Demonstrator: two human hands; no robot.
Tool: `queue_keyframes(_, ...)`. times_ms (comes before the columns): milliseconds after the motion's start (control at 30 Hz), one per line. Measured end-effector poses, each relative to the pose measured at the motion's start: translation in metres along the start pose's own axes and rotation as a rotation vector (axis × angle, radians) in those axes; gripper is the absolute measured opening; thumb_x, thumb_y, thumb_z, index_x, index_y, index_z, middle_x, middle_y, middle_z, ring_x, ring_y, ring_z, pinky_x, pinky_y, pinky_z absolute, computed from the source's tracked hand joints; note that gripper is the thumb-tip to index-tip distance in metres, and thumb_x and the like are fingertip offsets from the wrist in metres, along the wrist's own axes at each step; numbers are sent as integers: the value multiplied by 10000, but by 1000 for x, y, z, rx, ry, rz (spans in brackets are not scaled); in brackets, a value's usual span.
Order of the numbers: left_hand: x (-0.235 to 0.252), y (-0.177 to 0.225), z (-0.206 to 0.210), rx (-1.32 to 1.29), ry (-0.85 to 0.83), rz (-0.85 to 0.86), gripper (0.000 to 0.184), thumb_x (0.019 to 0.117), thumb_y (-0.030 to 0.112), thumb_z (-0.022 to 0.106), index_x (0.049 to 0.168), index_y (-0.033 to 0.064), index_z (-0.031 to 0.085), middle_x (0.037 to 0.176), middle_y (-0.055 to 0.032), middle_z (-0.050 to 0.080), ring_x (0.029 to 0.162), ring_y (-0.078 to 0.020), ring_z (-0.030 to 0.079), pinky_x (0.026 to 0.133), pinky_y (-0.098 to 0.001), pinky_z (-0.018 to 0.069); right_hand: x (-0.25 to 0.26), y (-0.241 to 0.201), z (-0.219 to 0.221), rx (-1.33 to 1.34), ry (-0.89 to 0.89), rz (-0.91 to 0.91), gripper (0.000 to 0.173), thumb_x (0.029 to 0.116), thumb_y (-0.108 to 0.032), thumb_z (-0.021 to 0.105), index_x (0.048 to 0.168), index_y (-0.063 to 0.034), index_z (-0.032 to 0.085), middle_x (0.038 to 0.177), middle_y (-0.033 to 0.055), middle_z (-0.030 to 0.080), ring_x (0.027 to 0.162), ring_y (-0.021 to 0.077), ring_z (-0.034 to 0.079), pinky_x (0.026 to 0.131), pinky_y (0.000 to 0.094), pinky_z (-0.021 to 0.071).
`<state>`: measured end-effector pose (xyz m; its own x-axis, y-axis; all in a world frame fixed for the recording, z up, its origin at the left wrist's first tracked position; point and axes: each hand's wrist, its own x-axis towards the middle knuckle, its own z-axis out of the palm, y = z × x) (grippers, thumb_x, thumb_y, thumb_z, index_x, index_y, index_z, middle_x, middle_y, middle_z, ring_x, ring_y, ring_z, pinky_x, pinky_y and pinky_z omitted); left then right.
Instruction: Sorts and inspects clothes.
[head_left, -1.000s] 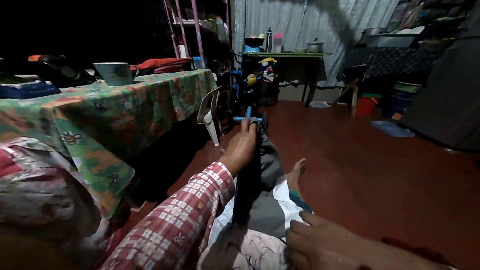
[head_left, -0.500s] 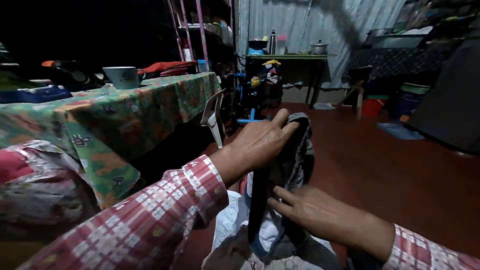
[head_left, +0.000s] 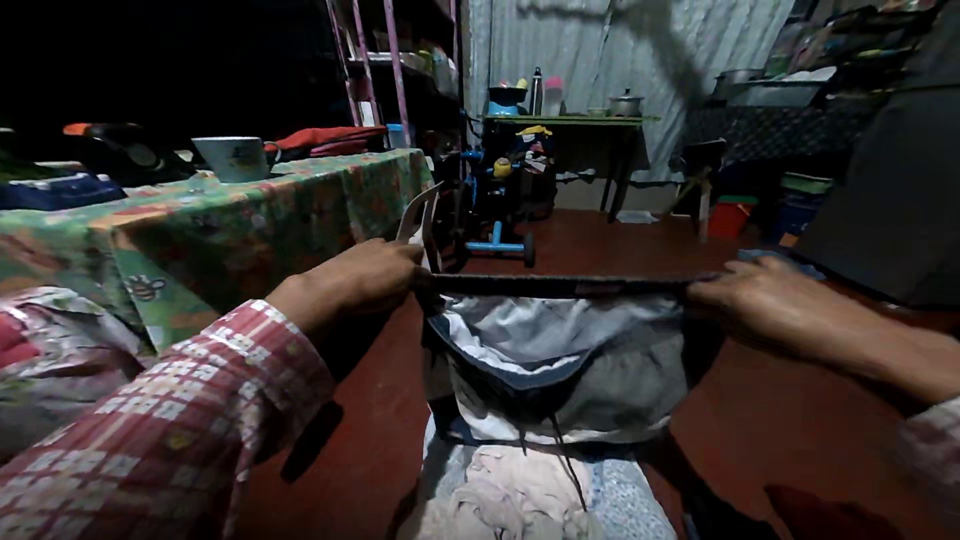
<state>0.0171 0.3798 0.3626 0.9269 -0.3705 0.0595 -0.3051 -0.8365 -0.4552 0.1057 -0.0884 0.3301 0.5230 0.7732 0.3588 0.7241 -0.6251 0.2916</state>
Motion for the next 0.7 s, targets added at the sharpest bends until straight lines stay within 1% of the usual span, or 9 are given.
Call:
queue_keyframes(67, -4, -1, 3, 32, -25, -91, 267, 962, 97, 630, 1174, 229, 726, 1107, -102, 667, 1069, -323, 639, 889, -539, 497, 1, 21, -5, 15, -31, 33, 171, 930, -269, 745, 1022, -126, 743, 897, 82, 719, 928, 359, 678, 822, 615, 508)
queue_keyframes(133, -6, 2, 7, 79, 20, -142, 257, 958, 256, 655, 1210, 216, 685, 1100, -133, 667, 1029, -363, 650, 845, -570, 498, 1, 32, -10, 14, -70, 60, 268, 876, -355, 799, 1038, -146, 755, 957, 72, 709, 981, 350, 660, 816, 605, 503)
queue_keyframes(233, -3, 5, 12, 77, 135, -142, 420, 929, 546, 671, 1103, 165, 713, 972, -112, 674, 921, -340, 671, 785, -555, 504, 3, 35, -17, -10, -102, 76, 300, 858, -401, 812, 919, -114, 753, 943, 77, 686, 1007, 359, 637, 818, 607, 496)
queue_keyframes(300, 0, 5, 12, 18, 268, -92, 265, 966, 369, 676, 946, 106, 709, 839, -106, 655, 801, -332, 677, 699, -543, 518, 4, 40, -21, -6, -82, 59, 283, 905, -393, 760, 848, -117, 734, 889, 61, 676, 981, 340, 641, 802, 593, 491)
queue_keyframes(367, 4, 3, 5, -97, 318, -101, 162, 981, 234, 656, 920, 94, 710, 853, -89, 655, 797, -304, 680, 680, -536, 546, 5, 46, -29, 1, -75, 72, 216, 944, -321, 726, 829, -140, 715, 828, 31, 678, 931, 296, 655, 811, 568, 490)
queue_keyframes(467, 8, 2, -13, -326, 399, -119, 115, 958, 138, 698, 900, 40, 717, 894, -117, 656, 831, -283, 668, 748, -518, 553, 3, 49, -48, 124, -63, 76, 28, 935, -99, 731, 948, -120, 744, 813, 58, 698, 797, 250, 688, 738, 512, 557)
queue_keyframes(500, 8, 3, -20, -361, 436, -117, 99, 944, 107, 711, 898, 21, 724, 895, -130, 658, 835, -282, 665, 764, -503, 550, 2, 51, -52, 166, -58, 69, 98, 928, -42, 718, 982, -117, 750, 835, 62, 713, 792, 234, 698, 728, 493, 569)
queue_keyframes(633, 9, 4, -37, -303, 447, -134, 142, 952, 115, 707, 885, -7, 736, 893, -160, 660, 856, -312, 664, 788, -512, 539, -5, 44, -70, 354, -170, 226, 166, 937, 69, 634, 950, -67, 730, 935, 67, 700, 871, 211, 658, 783, 463, 530)
queue_keyframes(700, 8, 1, -44, -222, 434, -127, 206, 969, 183, 703, 885, -4, 722, 891, -166, 656, 845, -343, 667, 753, -563, 535, -9, 43, -74, 381, -197, 278, 49, 939, -38, 688, 924, -77, 714, 913, 61, 685, 863, 208, 649, 773, 470, 520)
